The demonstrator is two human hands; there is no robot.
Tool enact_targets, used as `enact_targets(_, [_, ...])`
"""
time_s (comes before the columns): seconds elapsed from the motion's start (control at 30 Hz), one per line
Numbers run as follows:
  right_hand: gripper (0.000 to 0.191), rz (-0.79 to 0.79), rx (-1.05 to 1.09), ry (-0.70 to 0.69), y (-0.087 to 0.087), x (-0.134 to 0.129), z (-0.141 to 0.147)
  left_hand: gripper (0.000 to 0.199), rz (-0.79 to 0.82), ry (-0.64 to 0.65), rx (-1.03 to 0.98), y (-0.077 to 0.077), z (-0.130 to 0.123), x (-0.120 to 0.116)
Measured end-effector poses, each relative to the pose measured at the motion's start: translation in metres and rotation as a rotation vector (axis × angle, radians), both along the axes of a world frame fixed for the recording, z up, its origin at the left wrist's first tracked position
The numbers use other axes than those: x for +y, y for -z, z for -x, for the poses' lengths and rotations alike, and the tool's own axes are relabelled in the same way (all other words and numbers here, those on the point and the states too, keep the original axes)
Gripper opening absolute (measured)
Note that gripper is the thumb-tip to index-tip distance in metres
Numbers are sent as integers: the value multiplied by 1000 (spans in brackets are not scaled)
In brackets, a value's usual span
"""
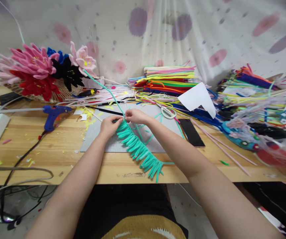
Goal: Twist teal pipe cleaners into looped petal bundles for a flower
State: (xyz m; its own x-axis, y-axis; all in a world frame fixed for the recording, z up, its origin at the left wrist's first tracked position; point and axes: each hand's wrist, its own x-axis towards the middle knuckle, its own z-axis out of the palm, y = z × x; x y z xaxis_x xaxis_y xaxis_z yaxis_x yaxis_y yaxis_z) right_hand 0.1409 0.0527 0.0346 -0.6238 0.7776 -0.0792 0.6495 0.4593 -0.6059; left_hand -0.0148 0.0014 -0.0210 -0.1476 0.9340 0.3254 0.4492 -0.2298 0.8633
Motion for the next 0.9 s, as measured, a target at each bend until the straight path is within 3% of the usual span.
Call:
enact_targets(0.2, [8, -53, -58, -43, -2, 1, 2, 27, -3, -109, -113, -3, -1, 2])
enact_targets(0.4, [5, -20, 5, -30, -3, -2, 3, 21, 60, 47, -44, -1, -5, 2])
enact_targets(0.63, [9, 110, 76, -22, 0, -2, 1, 26, 99, 6, -189, 2, -4, 4])
enact_targets(0.8, [23, -113, -219, 221, -1, 1, -13, 32, 153, 42, -268, 4, -3, 5])
enact_targets(0.9, [30, -105, -424, 266, 8, -2, -24, 33, 181, 36, -283, 3, -4, 5])
